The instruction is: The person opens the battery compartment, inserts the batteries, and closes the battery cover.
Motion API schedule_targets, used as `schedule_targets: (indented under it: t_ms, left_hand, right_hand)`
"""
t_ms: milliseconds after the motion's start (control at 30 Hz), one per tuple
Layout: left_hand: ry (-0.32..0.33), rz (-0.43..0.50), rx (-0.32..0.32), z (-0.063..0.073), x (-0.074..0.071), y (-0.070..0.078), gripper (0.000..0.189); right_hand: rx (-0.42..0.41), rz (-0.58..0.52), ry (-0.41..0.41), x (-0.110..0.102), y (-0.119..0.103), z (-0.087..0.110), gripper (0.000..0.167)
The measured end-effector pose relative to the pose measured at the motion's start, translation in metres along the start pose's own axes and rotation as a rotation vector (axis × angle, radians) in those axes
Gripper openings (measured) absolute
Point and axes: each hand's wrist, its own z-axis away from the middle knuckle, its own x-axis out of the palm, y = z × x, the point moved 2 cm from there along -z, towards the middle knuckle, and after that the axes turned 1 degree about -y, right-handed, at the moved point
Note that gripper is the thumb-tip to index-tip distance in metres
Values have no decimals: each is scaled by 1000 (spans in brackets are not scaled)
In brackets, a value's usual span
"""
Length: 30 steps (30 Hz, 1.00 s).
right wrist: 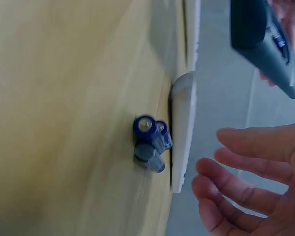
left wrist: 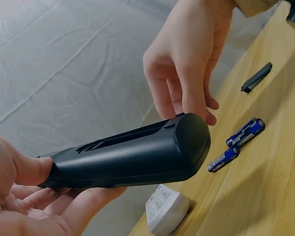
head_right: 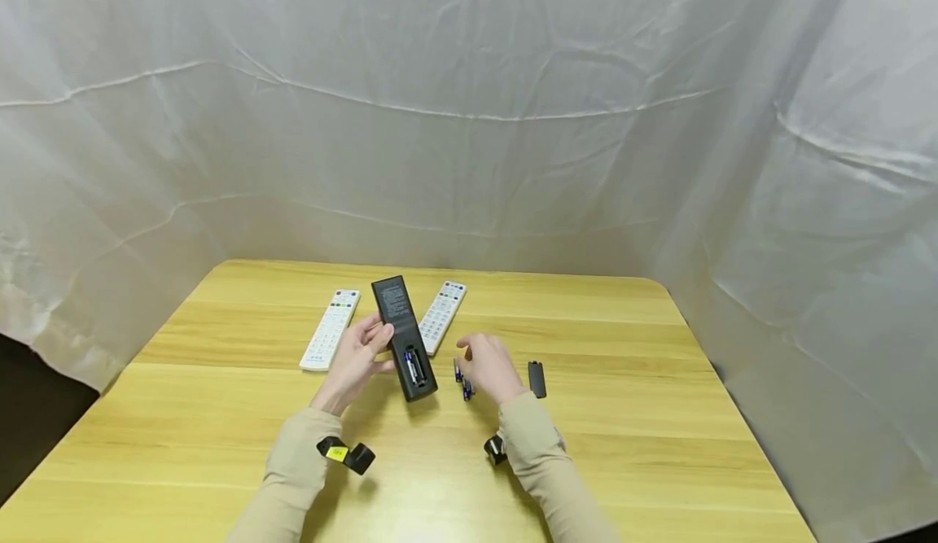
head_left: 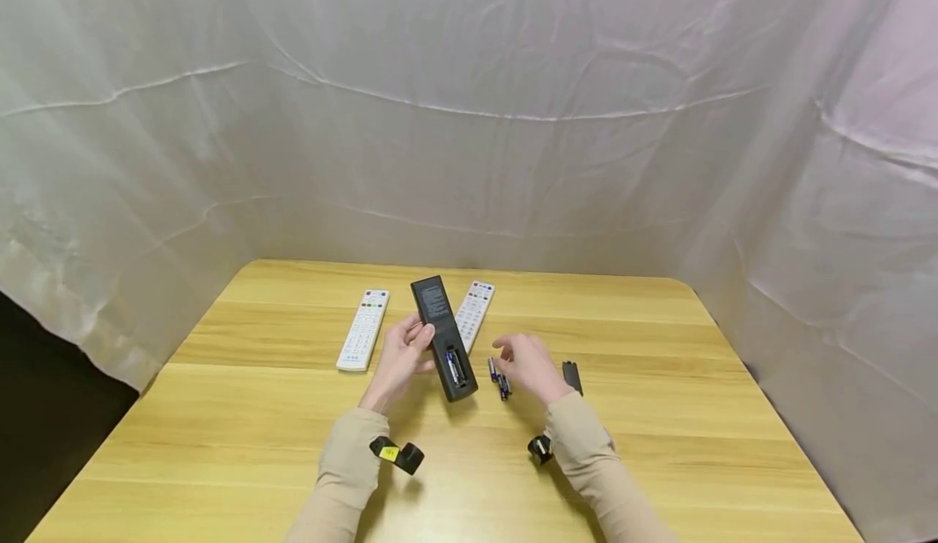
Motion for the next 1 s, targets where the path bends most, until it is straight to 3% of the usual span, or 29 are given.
schedule_targets:
  t_ms: [233,433,700,1000]
  left_hand:
    - [-12,14,-5,0,1,-1,43]
    - [-20,30,-4,0,1,-1,42]
    - [-11,31,-13,2,1,-1,43]
    - [-15,22,-10,2,1,0,42]
  right_hand:
    - [66,67,-176,4,0,-17,37]
    - [38,135,-255,8,-7,-28,32]
    - [52,154,-309,18,-10,-37,15]
    - [93,140,-308,24,-8,-41,20]
